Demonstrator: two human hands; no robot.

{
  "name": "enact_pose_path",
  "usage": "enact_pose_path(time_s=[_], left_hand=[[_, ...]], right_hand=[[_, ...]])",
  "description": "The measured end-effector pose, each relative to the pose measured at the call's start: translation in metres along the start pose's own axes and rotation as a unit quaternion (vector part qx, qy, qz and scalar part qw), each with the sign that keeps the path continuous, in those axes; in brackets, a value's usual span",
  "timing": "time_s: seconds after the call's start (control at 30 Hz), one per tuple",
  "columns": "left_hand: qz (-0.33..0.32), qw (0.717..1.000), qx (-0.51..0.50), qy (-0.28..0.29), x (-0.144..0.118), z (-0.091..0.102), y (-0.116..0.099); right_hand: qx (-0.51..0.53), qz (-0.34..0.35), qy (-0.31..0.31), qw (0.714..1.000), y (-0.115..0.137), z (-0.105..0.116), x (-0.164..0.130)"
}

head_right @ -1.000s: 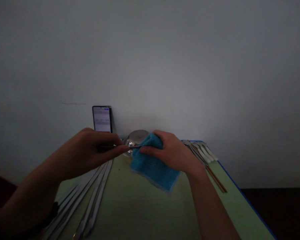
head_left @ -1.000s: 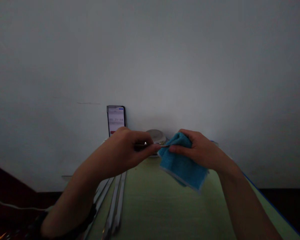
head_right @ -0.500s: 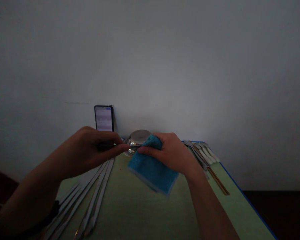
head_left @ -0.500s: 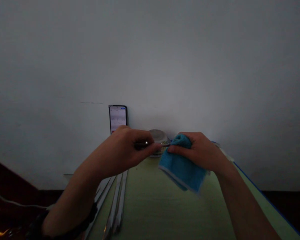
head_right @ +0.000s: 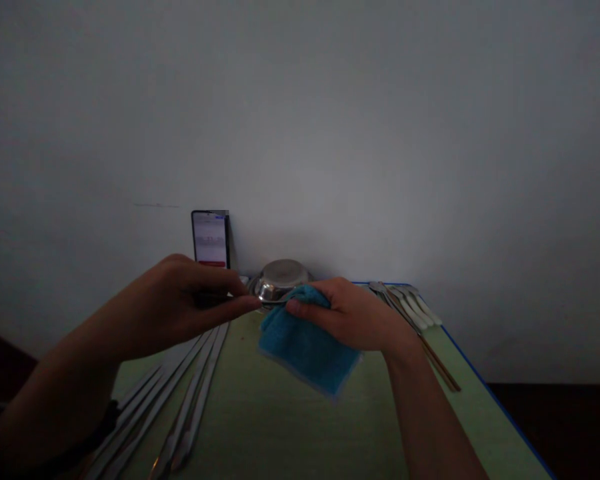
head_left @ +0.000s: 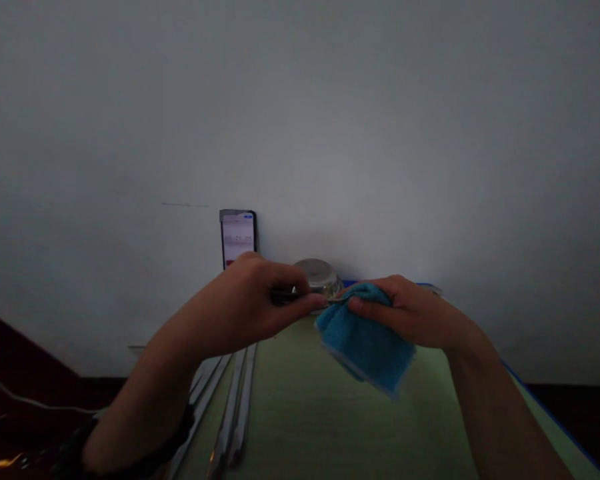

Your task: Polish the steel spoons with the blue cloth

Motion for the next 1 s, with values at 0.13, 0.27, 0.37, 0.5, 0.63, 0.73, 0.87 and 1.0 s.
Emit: enact_pose_path(time_s=[0.13,0.27,0.37,0.5,0.63,0.73,0.87,1.0], left_hand=[[-0.002,1.000,-0.007,0.006,0.000,-0.002,0.001],[-0.010,1.000,-0.012,0.023,0.000,-0.007,-0.001],[-0.004,1.000,0.003,0.025,0.001,-0.008,0.000],[-0.003,1.000,0.007,0.024,0.002,-0.008,0.001],[-0.004,1.000,-0.004,0.028,0.001,-0.010,0.002],[-0.007,0.999,-0.009,0.033,-0.001,-0.011,0.001],[-0.006,0.999,-0.007,0.035,-0.001,-0.011,0.001],[-0.008,0.999,-0.010,0.038,0.001,-0.012,0.000]], right_hand=[[0.000,0.010,0.013,1.000,0.007,-0.001,-0.001],[0.008,0.025,0.035,0.999,0.016,-0.005,0.000],[-0.005,0.041,0.027,0.999,0.018,-0.005,0.002],[-0.029,0.031,0.027,0.999,0.014,-0.006,0.004],[-0.055,0.027,0.020,0.998,0.013,-0.005,0.003],[-0.060,0.032,0.021,0.997,0.014,-0.007,0.004],[-0.057,0.038,0.021,0.997,0.014,-0.008,0.005],[-0.064,0.041,0.020,0.997,0.016,-0.008,0.005]])
Point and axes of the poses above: each hand's wrist, its own x-axis towards the middle knuckle, its own z-axis out of the back of the hand, y = z × x, the point moved 10 cm from there along x, towards the middle knuckle, and after that the axes turned 11 degrees about -y, right-handed, at the moved point
